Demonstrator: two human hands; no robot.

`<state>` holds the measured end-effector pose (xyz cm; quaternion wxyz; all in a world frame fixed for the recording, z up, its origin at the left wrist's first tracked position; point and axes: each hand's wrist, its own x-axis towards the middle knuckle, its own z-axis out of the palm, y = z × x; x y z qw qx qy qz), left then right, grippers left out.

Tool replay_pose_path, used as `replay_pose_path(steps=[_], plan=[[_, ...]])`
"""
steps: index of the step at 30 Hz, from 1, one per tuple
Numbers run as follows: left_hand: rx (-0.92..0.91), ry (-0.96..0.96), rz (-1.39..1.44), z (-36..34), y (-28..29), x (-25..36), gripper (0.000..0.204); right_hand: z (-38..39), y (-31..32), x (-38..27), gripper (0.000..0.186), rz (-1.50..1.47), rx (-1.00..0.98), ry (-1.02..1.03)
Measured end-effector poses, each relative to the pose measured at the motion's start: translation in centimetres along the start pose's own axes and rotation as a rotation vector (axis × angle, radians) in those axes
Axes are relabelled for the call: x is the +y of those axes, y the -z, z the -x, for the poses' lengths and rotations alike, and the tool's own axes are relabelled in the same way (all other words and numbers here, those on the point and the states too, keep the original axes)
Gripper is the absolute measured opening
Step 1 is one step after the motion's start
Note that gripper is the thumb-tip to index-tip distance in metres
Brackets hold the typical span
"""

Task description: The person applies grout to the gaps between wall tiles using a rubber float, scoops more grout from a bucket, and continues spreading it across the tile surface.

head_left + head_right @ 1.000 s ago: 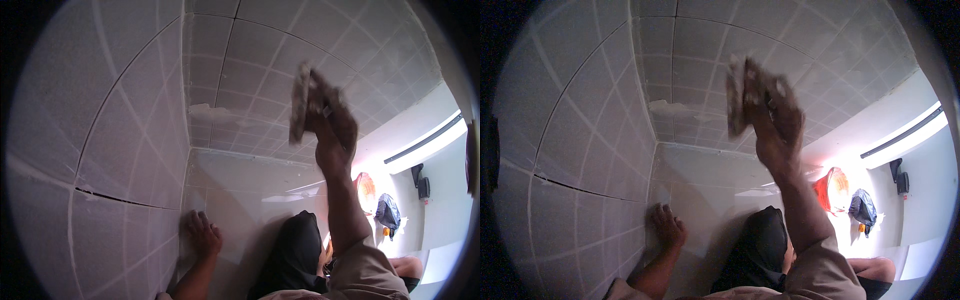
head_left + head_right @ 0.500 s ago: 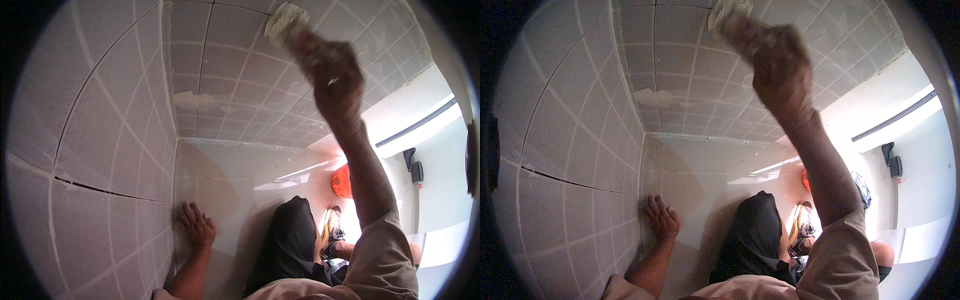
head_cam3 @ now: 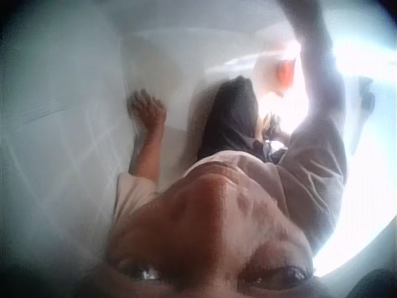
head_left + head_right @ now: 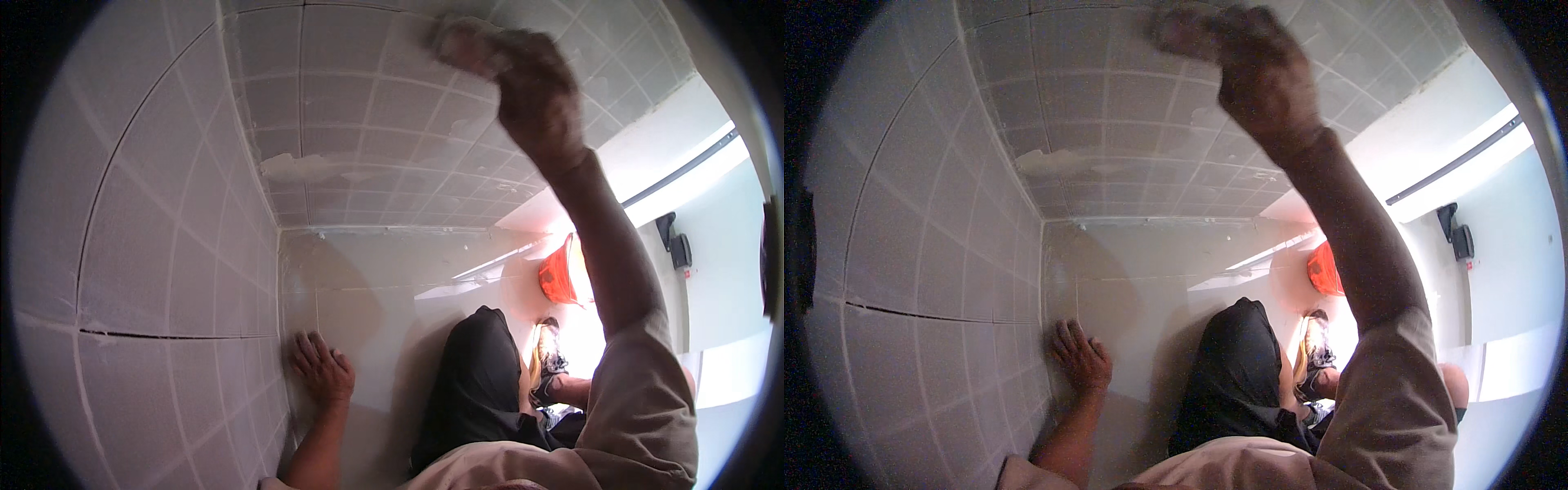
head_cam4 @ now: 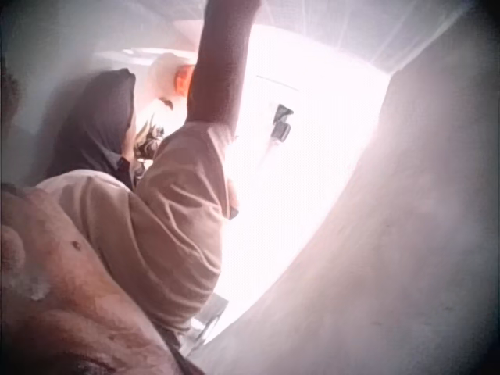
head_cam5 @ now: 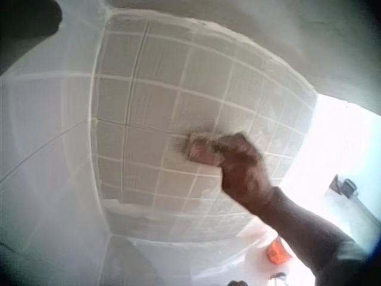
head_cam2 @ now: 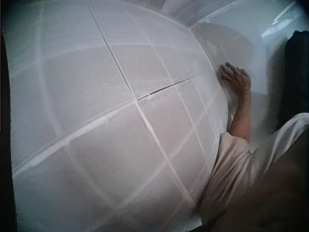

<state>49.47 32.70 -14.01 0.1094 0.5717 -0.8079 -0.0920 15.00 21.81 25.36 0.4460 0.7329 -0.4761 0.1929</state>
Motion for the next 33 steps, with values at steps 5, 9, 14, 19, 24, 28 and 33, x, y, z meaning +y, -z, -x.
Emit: replay_pose_path(steps=[5, 9, 14, 19, 24, 28, 33], plan=[[0.087, 0.022, -0.056, 0.4, -1.9, -0.2, 0.063, 5.6, 0.4, -0.4, 0.034, -0.203, -0.099, -0.235], [0.050, -0.013, -0.057, 0.2, -0.3, -0.2, 0.063, 0.9, 0.9, 0.7, 0.025, -0.058, 0.216, -0.251], [0.011, 0.015, 0.089, 0.6, -0.3, -1.0, 0.065, 4.6, -1.2, -2.0, 0.024, -0.181, -0.054, -0.194], [-0.075, 0.051, 0.040, 0.3, 0.3, -0.3, 0.067, 4.5, 1.1, 1.7, 0.025, 0.048, 0.083, -0.213], [-0.066, 0.095, 0.068, 0.5, -0.3, 0.0, 0.066, 8.0, -1.0, -1.8, 0.033, -0.218, 0.007, -0.237], [0.020, 0.018, 0.031, 0.4, -0.5, -0.3, 0.066, 7.4, 0.0, -0.8, 0.022, -0.470, 0.581, -0.998], [-0.095, 0.095, 0.056, 0.0, 1.0, 0.3, 0.064, 1.8, -3.0, -2.4, 0.021, -0.404, 0.515, -0.677]])
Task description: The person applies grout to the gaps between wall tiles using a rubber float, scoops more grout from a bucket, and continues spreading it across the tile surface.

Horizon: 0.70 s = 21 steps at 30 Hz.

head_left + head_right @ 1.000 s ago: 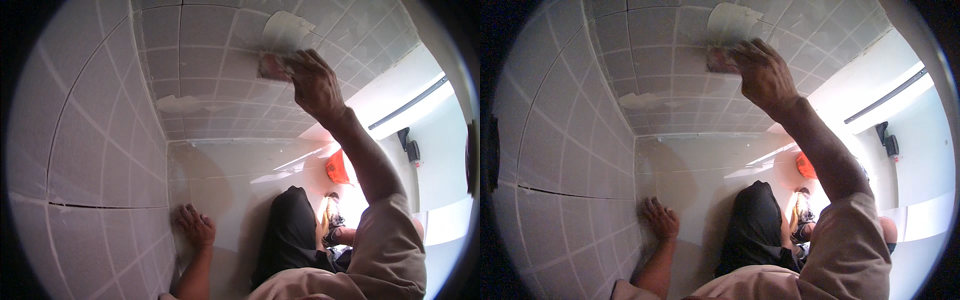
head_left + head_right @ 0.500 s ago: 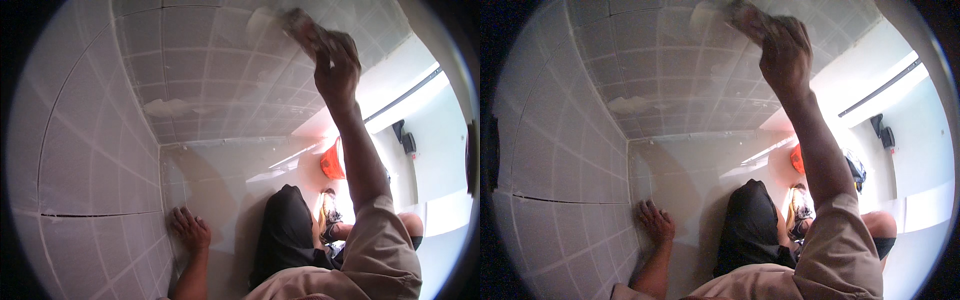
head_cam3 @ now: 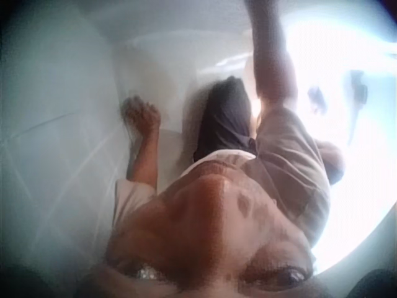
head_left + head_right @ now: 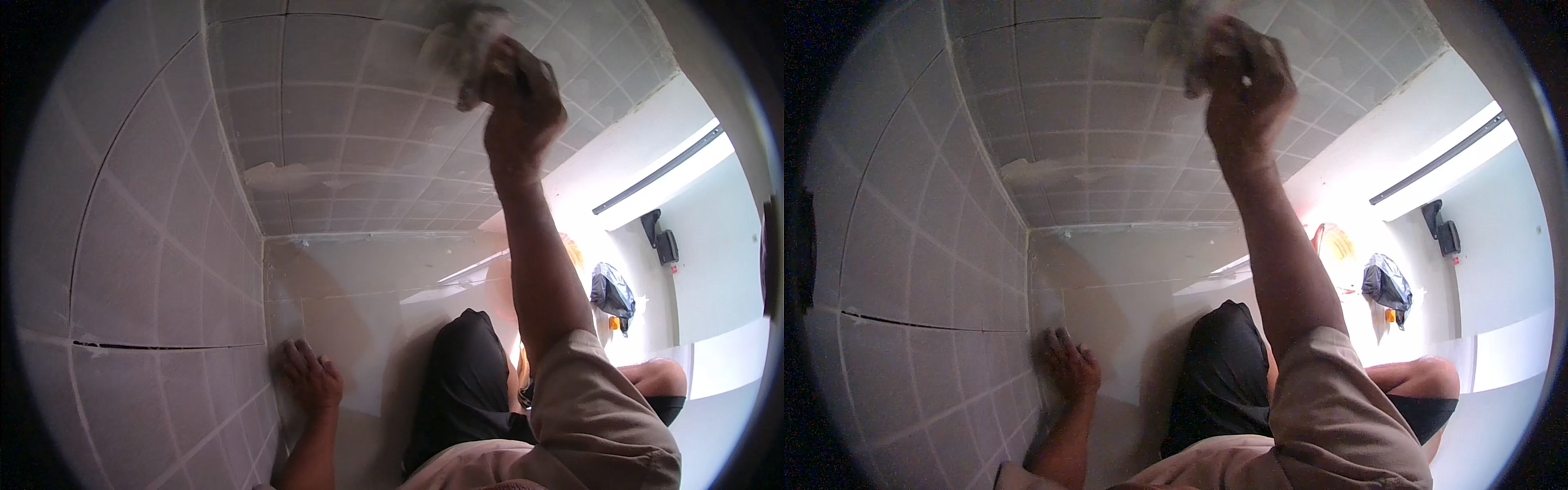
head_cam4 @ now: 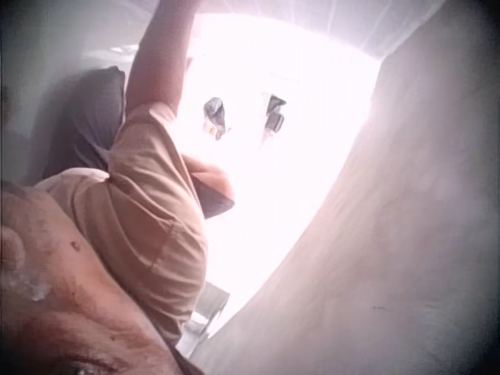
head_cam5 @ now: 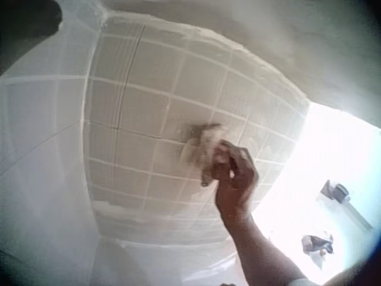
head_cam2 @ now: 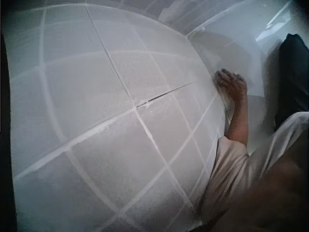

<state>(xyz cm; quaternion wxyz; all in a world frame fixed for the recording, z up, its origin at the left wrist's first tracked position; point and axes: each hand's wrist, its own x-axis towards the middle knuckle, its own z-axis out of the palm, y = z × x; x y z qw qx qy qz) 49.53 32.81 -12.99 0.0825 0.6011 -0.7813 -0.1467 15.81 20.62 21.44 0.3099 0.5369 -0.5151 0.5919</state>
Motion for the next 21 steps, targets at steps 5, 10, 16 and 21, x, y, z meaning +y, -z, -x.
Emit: replay_pose_path(steps=[5, 10, 16, 21], plan=[[0.125, -0.053, -0.102, 0.1, -1.4, -0.9, 0.062, 1.4, -5.5, -4.9, 0.023, -0.030, -0.477, 0.301], [0.094, -0.039, -0.102, 0.0, -1.2, -0.2, 0.063, -2.1, -5.6, -6.3, 0.015, 0.246, -0.488, 0.429], [0.048, -0.031, -0.048, 0.1, 0.1, -0.5, 0.065, -2.4, -3.8, -4.3, 0.036, 0.300, -0.709, 0.626], [0.063, -0.042, -0.070, 0.2, -0.1, -0.3, 0.065, -5.1, -5.4, -5.4, 0.017, 0.312, -0.617, 0.604]])
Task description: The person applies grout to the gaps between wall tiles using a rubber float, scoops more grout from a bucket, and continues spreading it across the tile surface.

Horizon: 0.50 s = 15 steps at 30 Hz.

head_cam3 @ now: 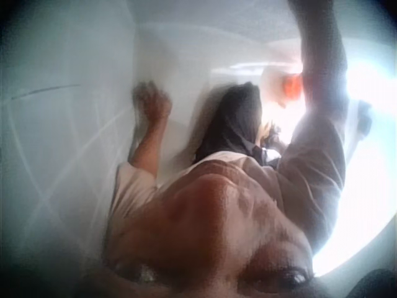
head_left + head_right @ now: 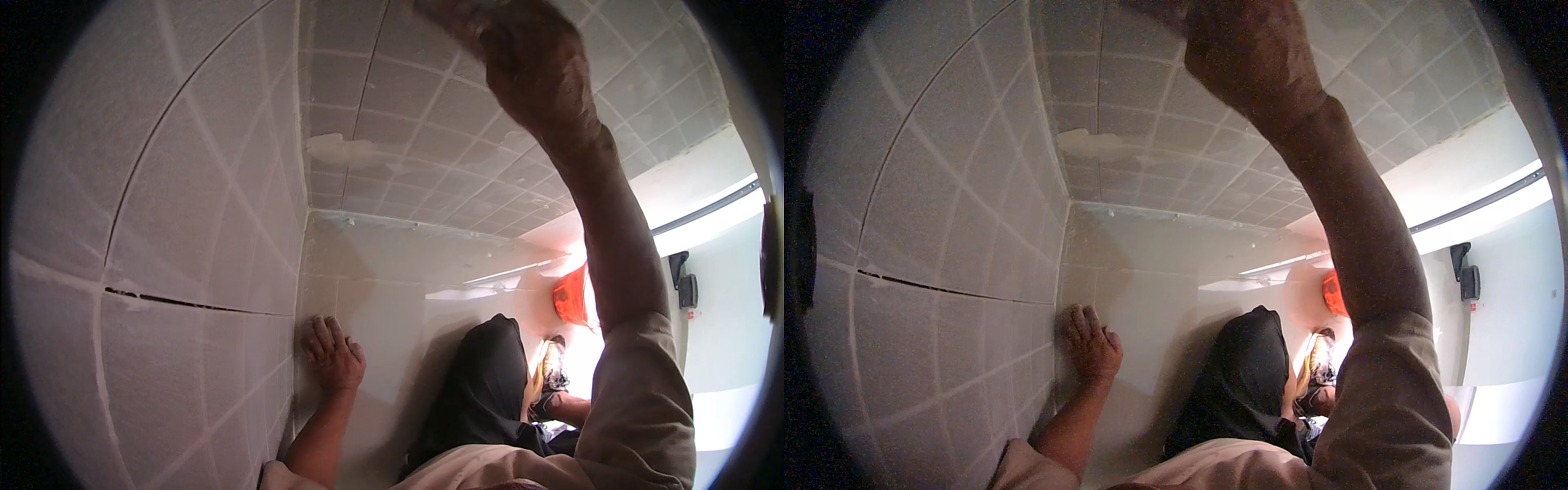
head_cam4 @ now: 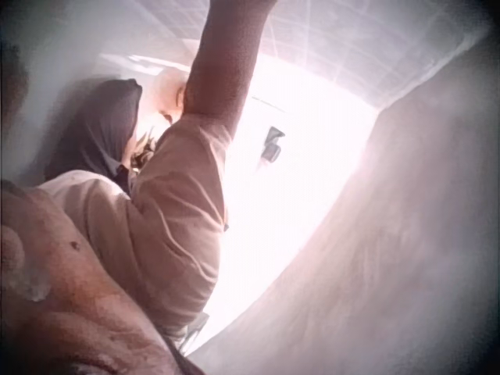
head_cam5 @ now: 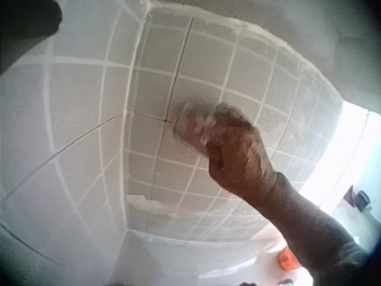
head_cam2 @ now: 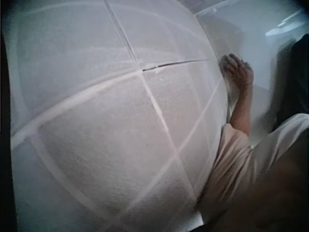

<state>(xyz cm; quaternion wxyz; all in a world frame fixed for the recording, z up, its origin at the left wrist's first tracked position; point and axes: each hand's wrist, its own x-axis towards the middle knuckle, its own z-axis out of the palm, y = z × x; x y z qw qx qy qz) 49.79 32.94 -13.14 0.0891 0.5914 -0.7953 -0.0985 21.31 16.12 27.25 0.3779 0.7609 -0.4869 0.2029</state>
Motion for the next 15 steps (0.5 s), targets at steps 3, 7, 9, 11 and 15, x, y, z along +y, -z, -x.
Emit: replay_pose_path(steps=[3, 7, 9, 11, 15], plan=[[0.041, -0.010, -0.036, 0.1, -0.2, -0.2, 0.064, 0.6, -1.4, -2.5, 0.018, -0.073, -0.016, 0.115], [0.056, -0.023, -0.029, 0.0, 0.3, -0.2, 0.063, -4.9, -0.7, -3.7, 0.042, 0.074, 0.016, 0.244], [0.070, -0.039, -0.037, -0.2, 0.4, -0.5, 0.063, -3.0, -2.4, -4.7, 0.032, 0.051, -0.016, 0.213], [0.077, -0.044, -0.035, 0.0, 0.3, -0.3, 0.063, -0.4, -3.8, -5.4, 0.026, 0.003, -0.033, 0.230], [0.066, -0.021, -0.036, -0.3, 0.3, 0.0, 0.063, -0.1, -1.2, -1.7, 0.027, 0.170, 0.060, 0.341]])
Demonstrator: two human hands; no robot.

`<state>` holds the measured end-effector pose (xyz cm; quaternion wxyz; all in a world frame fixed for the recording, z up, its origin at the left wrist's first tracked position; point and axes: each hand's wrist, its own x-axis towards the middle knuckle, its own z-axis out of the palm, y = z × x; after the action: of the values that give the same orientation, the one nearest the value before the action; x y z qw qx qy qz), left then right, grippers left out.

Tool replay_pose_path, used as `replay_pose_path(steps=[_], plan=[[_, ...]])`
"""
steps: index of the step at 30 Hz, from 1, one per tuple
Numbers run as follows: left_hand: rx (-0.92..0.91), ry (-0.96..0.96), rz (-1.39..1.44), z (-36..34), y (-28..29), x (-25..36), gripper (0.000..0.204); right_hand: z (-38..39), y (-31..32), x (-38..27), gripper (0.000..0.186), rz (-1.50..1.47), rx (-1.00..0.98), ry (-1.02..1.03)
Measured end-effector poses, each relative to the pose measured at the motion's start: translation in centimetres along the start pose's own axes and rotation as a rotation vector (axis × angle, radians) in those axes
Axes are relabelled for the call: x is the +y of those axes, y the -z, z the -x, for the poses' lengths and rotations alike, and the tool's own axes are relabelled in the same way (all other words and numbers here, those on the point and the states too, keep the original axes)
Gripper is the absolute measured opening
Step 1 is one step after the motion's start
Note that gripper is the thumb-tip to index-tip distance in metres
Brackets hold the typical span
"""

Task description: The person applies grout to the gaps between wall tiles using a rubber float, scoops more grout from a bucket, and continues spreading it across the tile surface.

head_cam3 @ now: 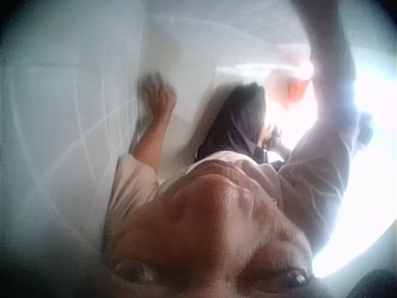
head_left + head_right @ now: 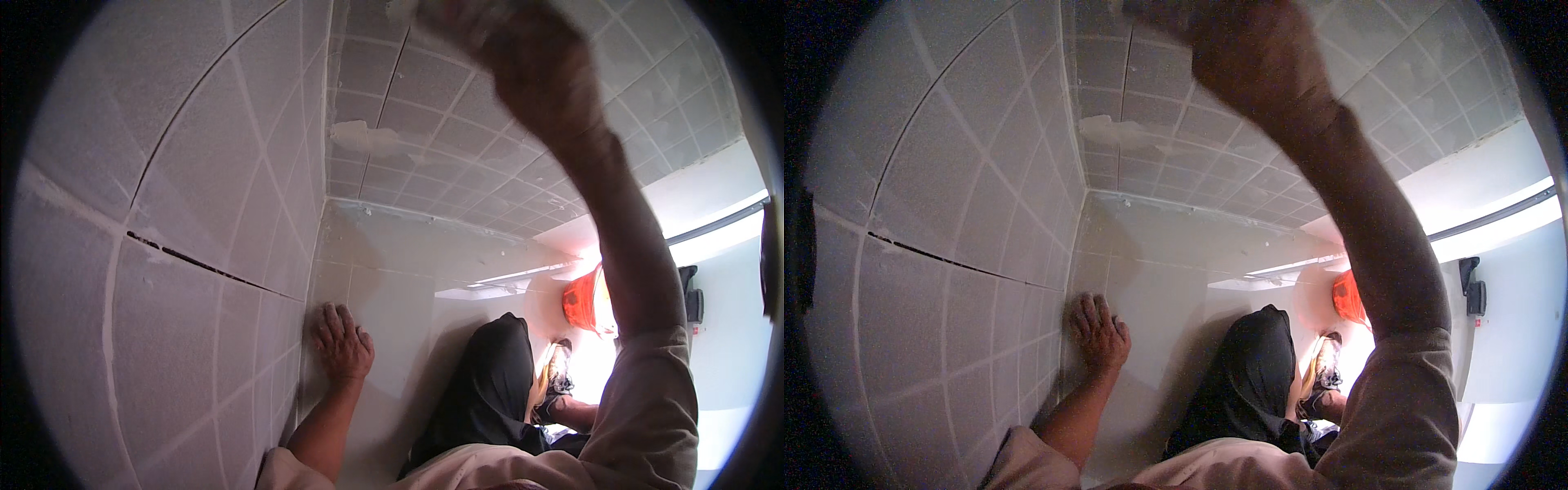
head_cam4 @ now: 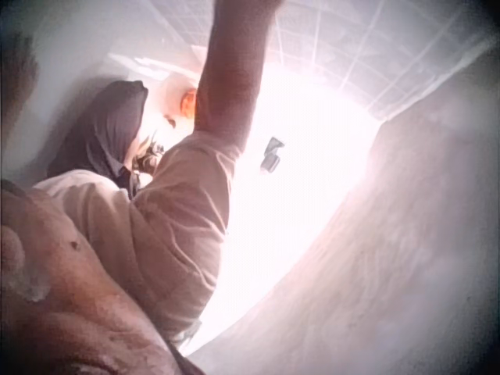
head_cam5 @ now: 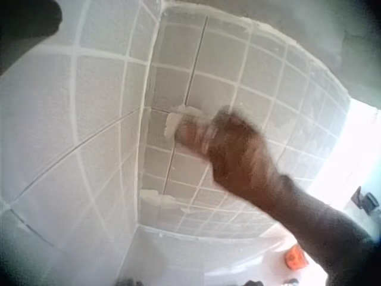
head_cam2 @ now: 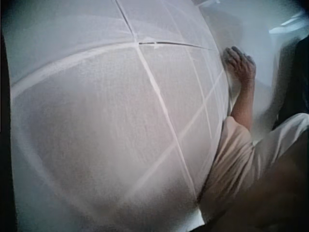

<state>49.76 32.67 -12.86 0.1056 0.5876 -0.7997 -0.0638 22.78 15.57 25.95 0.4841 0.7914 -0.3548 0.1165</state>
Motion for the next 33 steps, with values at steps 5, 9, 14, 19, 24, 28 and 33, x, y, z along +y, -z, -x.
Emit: replay_pose_path(steps=[5, 9, 14, 19, 24, 28, 33], plan=[[0.019, -0.013, 0.019, 0.0, -0.3, 0.0, 0.062, -4.4, 0.7, -0.2, 0.043, -0.085, -0.161, -0.221], [-0.002, -0.013, 0.028, 0.2, -0.3, -0.2, 0.063, -4.3, 1.3, -1.0, 0.042, -0.296, -0.382, -0.131], [0.021, -0.021, 0.014, 0.2, -0.5, -0.2, 0.063, -8.1, 0.3, -0.9, 0.042, -0.128, -0.244, -0.087], [0.039, -0.019, 0.068, 0.3, -0.8, 0.2, 0.062, -4.9, -1.0, -2.7, 0.041, 0.004, -0.327, -0.008], [0.075, -0.031, 0.056, 0.5, -1.1, -0.6, 0.062, -8.0, 2.5, -0.1, 0.038, -0.145, -0.259, -0.083], [0.069, -0.032, 0.080, 0.4, -1.2, -0.5, 0.062, -11.9, 2.1, -1.3, 0.031, 0.022, -0.773, -0.272], [0.074, -0.028, 0.070, 0.6, -1.3, -0.1, 0.062, -4.4, 0.8, -0.5, 0.032, -0.440, -0.680, -0.096]])
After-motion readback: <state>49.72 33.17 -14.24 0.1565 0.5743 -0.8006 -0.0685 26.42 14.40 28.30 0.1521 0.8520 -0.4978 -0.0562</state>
